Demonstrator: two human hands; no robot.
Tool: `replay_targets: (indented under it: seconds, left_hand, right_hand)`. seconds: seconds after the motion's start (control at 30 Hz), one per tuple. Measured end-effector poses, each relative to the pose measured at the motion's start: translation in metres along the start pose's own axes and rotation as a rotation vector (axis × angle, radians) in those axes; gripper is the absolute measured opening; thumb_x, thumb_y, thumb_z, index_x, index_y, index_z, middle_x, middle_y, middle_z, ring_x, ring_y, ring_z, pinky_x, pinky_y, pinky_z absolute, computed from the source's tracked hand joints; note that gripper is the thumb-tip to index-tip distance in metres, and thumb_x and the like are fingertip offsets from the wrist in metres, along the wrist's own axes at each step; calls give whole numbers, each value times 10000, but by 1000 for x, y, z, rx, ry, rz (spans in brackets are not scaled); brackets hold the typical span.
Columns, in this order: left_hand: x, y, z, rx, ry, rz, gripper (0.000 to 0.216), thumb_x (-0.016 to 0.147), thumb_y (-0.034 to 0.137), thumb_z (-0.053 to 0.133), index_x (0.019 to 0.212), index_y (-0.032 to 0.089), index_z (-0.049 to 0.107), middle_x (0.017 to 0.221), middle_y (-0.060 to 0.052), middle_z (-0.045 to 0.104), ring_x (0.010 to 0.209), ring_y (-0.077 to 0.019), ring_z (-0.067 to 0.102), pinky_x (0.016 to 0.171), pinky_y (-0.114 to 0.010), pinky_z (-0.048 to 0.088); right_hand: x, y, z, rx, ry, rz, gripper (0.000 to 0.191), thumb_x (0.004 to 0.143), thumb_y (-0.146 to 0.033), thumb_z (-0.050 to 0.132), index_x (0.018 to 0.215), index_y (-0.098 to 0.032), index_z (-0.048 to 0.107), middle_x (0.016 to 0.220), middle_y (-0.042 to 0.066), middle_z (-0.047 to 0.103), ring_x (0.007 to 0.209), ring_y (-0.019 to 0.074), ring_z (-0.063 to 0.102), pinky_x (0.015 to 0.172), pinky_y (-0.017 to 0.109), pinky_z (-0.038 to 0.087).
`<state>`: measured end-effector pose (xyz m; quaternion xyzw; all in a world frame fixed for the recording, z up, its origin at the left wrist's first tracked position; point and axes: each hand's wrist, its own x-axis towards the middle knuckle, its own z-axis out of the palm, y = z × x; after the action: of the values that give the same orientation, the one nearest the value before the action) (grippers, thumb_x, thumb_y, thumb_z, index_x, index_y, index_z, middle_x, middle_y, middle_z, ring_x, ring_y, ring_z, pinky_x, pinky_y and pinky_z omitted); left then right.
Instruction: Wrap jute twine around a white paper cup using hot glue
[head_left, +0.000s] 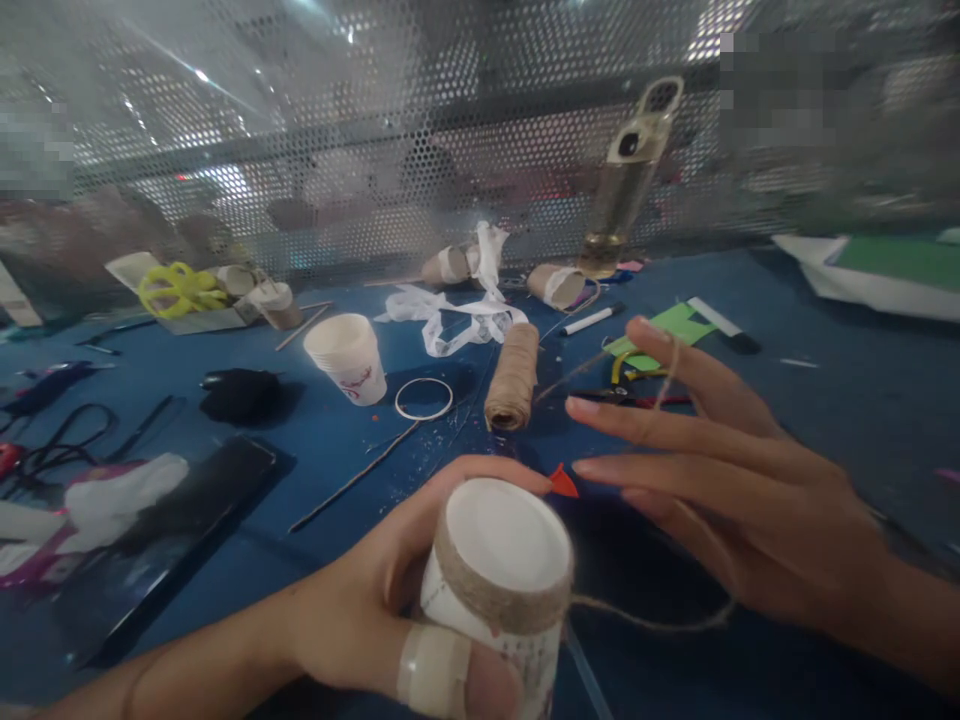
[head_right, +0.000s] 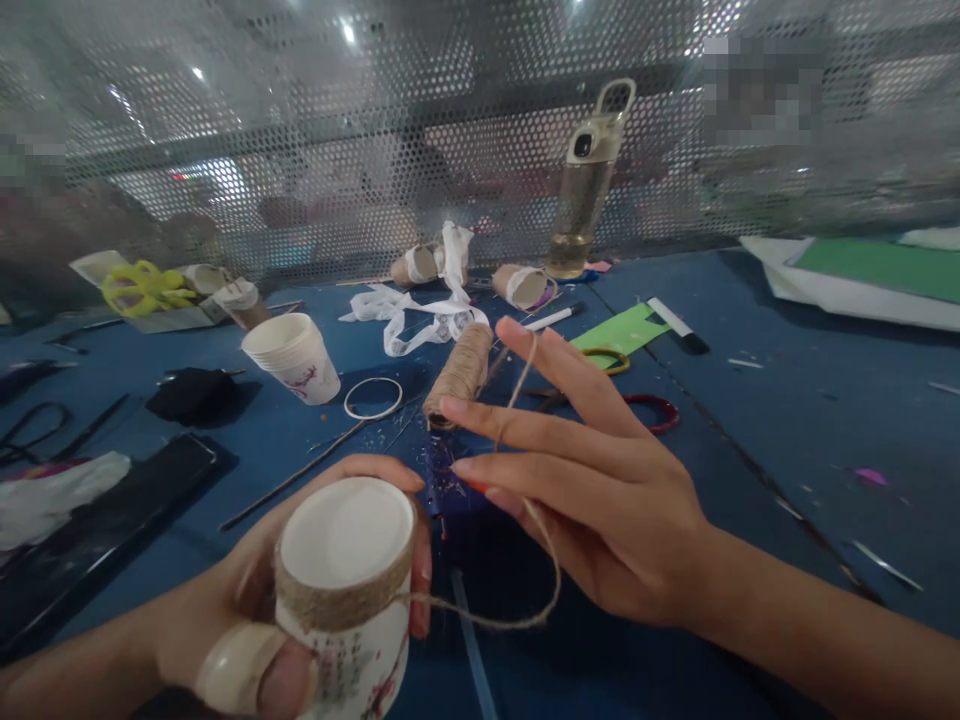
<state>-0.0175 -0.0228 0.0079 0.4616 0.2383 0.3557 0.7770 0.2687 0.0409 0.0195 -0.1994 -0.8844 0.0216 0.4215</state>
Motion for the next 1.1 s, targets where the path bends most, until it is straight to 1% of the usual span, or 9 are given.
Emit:
replay_targets:
  seconds: [0.1, 0.2, 0.33, 0.43, 0.53, 0.67, 0.87, 0.97, 1.1]
  left_hand:
    - [-1, 9, -1, -19, 26, 19, 759, 742, 290, 1004, 1430, 340, 690, 1176, -41, 750, 1050, -256, 769, 902, -366, 627]
    - [0, 16, -3, 4, 33, 51, 764, 803, 431, 986, 1479, 350, 639, 1204, -62, 761, 1073, -316, 799, 856, -427, 675]
    - [9, 23, -1, 82, 193, 229, 898, 705, 543, 1020, 1487, 314, 642, 1137, -89, 769, 997, -363, 818, 661, -366, 651]
    - [16, 28, -1, 82, 436, 434, 800, 586, 511, 1084, 1286, 282, 771, 1068, -66, 781, 824, -263, 787, 547, -277, 577]
    - [19, 34, -5, 124, 593, 623, 612, 571, 457, 1101, 1073, 224, 842, 1044, -49, 788, 792, -205, 757, 563, -246, 595]
    - [13, 40, -8, 226, 583, 778, 545, 672, 463, 1060, 1133, 258, 853, 1117, -55, 799, 946, -290, 787, 729, -362, 694]
    - [6, 38, 1, 154, 619, 713, 707, 532, 351, 1138, 1169, 286, 838, 1043, -8, 797, 904, -221, 780, 628, -247, 646]
    - [11, 32, -3, 193, 625, 709, 693, 575, 380, 1119, 1186, 259, 813, 1079, -30, 782, 965, -242, 789, 791, -317, 697]
    - [22, 29, -18, 278, 539, 967, 444, 830, 342, 879, 1237, 196, 780, 1131, -69, 756, 928, -242, 780, 730, -338, 687]
  right_hand:
    - [1, 1, 1, -25, -21, -66, 260, 983, -125, 710, 1191, -255, 797, 1308, 90, 862, 1548, 359, 600, 1366, 612, 399]
    - [1, 8, 8, -16, -57, -84, 224, 1018, -149, 681, 1212, -237, 750, 1109, 75, 878, 1129, 266, 830, 1123, 469, 642]
    - [-3, 12, 13, -1, -227, 111, 412, 1055, -200, 595, 1466, -201, 563, 1026, 48, 858, 882, 206, 851, 788, 327, 692]
    - [-6, 9, 13, -18, -389, 161, 256, 990, -223, 644, 1245, -205, 647, 993, 70, 835, 812, 244, 832, 660, 358, 664]
    - [-6, 4, 10, -69, -469, 78, 225, 940, -181, 639, 1157, -190, 700, 1066, 123, 823, 894, 289, 822, 716, 425, 689]
    - [-9, 0, 12, -170, -442, -26, 428, 838, -71, 555, 1237, -101, 710, 1142, 183, 834, 1016, 329, 824, 860, 493, 703]
    - [-13, 1, 18, -245, -415, 81, 413, 683, -22, 524, 1033, -161, 695, 872, 92, 774, 688, 271, 758, 587, 412, 597]
    - [-9, 1, 9, -180, -540, 196, 346, 702, -36, 551, 974, -208, 678, 854, 70, 764, 668, 267, 735, 573, 391, 528]
    - [-1, -3, -9, 78, -827, 357, 430, 785, -6, 562, 1107, -261, 692, 1077, 40, 813, 945, 276, 782, 814, 402, 577]
